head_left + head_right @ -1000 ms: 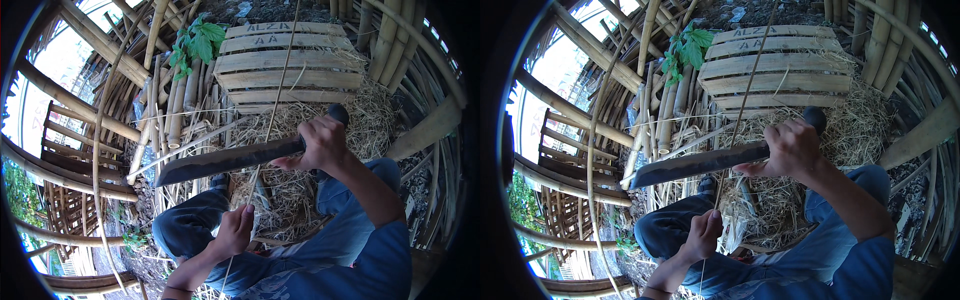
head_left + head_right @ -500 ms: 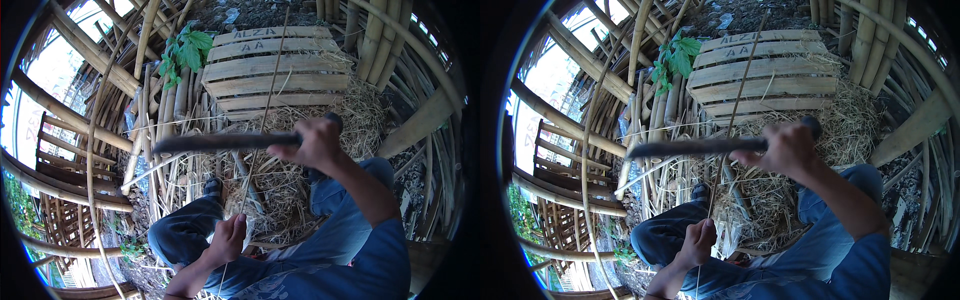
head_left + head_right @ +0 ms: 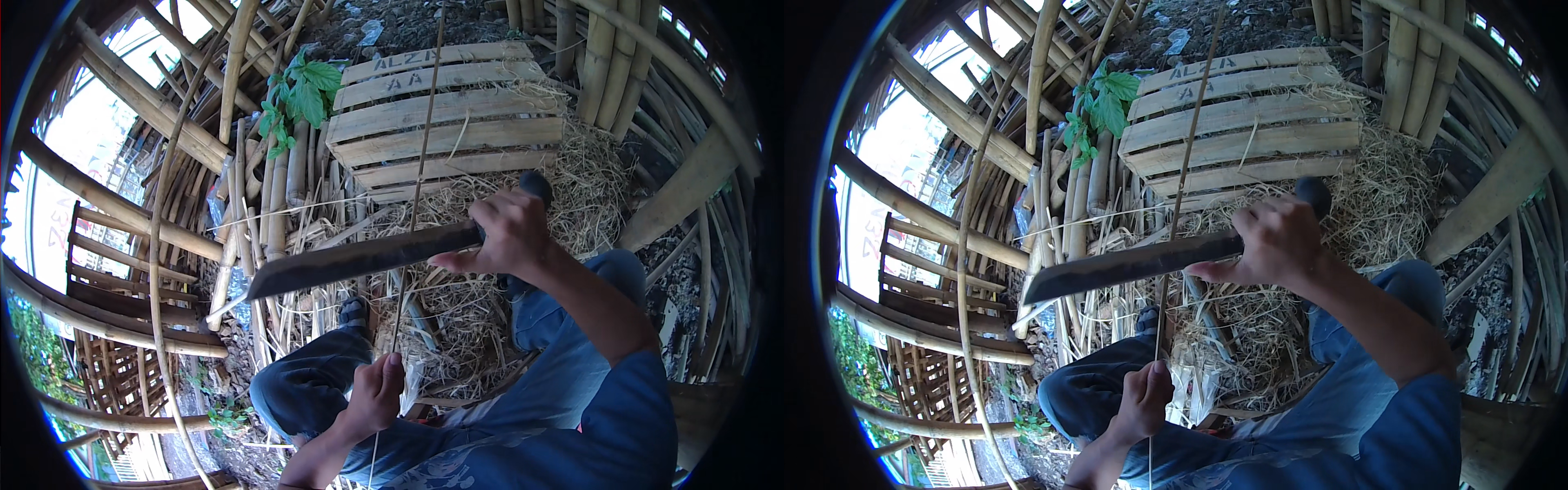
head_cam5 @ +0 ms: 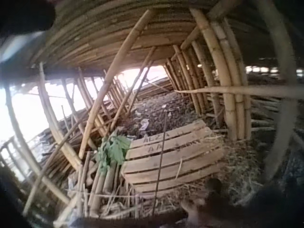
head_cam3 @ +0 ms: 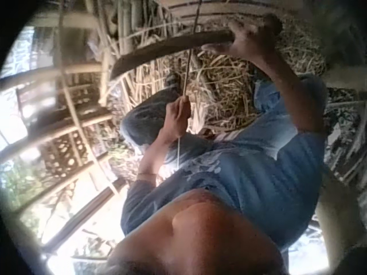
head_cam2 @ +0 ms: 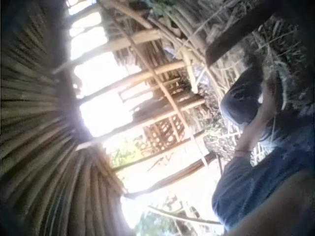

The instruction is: The person shaves and scrapes thin bamboo strips using a knife, touches a smartphone lying on the ground, and resumes smoothing the bamboo strips with the knife.

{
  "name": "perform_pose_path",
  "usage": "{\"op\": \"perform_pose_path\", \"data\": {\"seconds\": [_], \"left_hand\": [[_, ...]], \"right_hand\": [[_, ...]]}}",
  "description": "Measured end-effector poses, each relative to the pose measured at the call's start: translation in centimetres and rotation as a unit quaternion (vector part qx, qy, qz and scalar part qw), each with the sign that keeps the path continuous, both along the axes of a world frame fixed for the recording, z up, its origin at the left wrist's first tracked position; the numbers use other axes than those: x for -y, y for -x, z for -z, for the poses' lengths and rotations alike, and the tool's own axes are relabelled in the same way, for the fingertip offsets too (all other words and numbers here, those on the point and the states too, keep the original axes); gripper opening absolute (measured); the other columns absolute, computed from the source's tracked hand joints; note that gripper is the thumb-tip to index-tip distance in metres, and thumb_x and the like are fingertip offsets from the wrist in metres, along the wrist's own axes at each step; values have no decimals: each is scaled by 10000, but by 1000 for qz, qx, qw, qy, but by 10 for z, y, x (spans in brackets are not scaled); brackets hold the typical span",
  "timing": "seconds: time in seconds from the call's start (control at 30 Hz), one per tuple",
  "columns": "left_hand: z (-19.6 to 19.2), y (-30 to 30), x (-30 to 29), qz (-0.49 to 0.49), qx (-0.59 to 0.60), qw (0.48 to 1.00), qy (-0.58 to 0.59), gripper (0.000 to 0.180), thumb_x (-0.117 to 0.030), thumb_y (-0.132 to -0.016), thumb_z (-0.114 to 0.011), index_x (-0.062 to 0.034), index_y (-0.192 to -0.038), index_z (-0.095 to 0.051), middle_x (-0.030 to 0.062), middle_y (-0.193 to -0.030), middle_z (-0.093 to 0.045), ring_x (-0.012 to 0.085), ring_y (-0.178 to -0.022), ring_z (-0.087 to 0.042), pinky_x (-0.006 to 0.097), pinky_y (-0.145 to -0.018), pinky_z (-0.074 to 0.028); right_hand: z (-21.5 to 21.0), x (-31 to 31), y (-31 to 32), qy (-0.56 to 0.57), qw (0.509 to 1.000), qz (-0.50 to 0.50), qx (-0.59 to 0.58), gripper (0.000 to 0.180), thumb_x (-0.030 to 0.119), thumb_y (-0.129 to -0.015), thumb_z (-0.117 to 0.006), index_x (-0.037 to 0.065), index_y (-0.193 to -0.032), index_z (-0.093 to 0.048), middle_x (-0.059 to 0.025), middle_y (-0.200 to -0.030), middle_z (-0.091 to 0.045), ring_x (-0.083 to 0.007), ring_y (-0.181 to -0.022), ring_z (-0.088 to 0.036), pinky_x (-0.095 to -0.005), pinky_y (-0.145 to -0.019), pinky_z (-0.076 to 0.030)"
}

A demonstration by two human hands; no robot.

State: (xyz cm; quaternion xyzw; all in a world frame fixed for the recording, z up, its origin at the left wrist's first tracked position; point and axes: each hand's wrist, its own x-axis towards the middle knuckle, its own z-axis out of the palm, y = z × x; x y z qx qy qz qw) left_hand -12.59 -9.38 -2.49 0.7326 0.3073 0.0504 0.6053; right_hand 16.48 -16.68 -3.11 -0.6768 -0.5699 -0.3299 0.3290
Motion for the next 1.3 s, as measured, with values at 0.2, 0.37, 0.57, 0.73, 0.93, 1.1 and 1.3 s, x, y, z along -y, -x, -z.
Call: {"op": "perform_pose_path", "data": {"seconds": [0.2,0.37,0.57,0.73,0.93,1.1,1.3], "left_hand": [[-12,-4,0,28,-23,997,-69,460,-323,-993,-334,-27,-652,-423,-6,-526,-411,64,-488,-326,266,-446,-292],[-4,1,2,44,-26,999,-13,452,-309,-997,-322,-29,-660,-432,-5,-535,-419,65,-496,-334,262,-460,-300],[-18,39,9,64,-67,994,-62,422,-269,-991,-318,-11,-690,-463,30,-547,-465,97,-480,-385,281,-465,-335],[-8,55,4,173,67,936,-298,160,-11,-697,-536,18,-817,-433,138,-647,-388,329,-531,-406,446,-495,-295],[-13,89,5,252,106,865,-421,149,-115,-863,-491,-2,-784,-436,102,-648,-436,253,-532,-418,391,-491,-317],[-40,110,31,48,-83,981,-166,383,-275,-983,-320,-43,-704,-441,74,-525,-425,193,-484,-404,332,-474,-311],[-55,126,21,96,-120,960,-234,358,-237,-962,-348,-26,-689,-448,131,-524,-426,273,-460,-397,405,-462,-300]], "right_hand": [[-11,11,-51,85,974,187,-90,668,737,-756,-486,126,-488,-454,29,-402,-405,-81,-324,-426,-258,-298,-331],[-3,9,-22,37,996,80,-31,683,744,-748,-489,106,-502,-477,8,-413,-426,-124,-333,-449,-277,-349,-381],[-5,8,-61,-16,993,115,11,734,790,-769,-352,129,-456,-413,52,-368,-356,-66,-298,-352,-252,-283,-281],[-3,14,-48,6,991,119,-64,725,783,-777,-353,136,-451,-389,46,-376,-360,-72,-290,-345,-251,-279,-274],[-5,11,-35,-55,996,53,42,703,792,-776,-326,168,-454,-369,80,-388,-306,-79,-297,-316,-262,-288,-283],[-10,38,-97,14,954,232,-188,662,769,-732,-474,157,-481,-437,47,-395,-410,-81,-314,-399,-263,-315,-344],[-1,23,-67,-42,988,138,-55,753,810,-739,-372,112,-499,-519,50,-379,-364,-104,-289,-374,-267,-293,-279]]}}
